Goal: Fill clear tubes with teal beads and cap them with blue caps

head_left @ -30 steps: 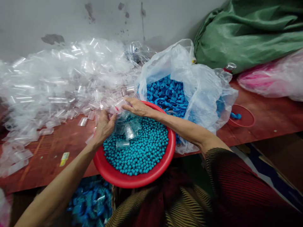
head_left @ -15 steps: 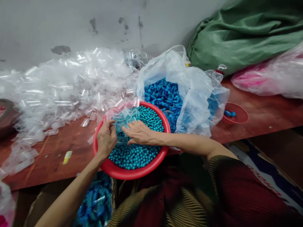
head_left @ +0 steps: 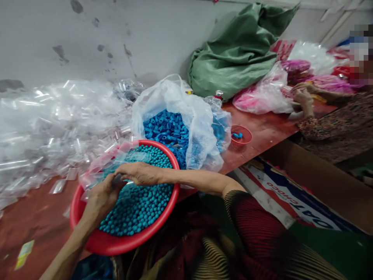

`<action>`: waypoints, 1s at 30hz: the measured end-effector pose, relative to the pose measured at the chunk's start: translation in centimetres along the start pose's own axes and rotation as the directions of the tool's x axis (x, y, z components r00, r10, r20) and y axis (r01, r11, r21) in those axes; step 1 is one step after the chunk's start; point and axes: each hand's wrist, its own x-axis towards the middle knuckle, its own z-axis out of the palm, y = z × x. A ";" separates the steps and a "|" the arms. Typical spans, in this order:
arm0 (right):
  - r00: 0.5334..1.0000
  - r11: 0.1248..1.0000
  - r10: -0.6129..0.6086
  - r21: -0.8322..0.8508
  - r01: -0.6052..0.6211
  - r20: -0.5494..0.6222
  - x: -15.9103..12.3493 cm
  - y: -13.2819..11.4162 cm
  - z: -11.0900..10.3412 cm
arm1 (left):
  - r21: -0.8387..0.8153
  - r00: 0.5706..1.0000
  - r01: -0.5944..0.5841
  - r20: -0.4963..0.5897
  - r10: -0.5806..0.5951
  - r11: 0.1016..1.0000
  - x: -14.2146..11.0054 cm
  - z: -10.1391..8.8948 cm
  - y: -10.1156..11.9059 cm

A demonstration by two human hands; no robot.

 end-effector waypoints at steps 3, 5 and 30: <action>0.996 0.991 0.087 0.102 -0.086 -0.007 -0.4 0.3 0.0 | -0.155 0.986 0.087 0.157 -0.062 0.984 -0.2 0.4 0.6; 0.993 0.988 0.119 0.091 -0.121 0.022 -0.8 0.2 0.3 | -0.087 0.979 0.136 0.166 -0.120 0.987 -0.5 0.7 1.2; 0.970 0.970 0.238 0.056 -0.236 -0.041 -1.1 0.8 -2.3 | -0.284 0.822 0.341 0.553 -0.137 0.896 -4.5 -1.5 1.7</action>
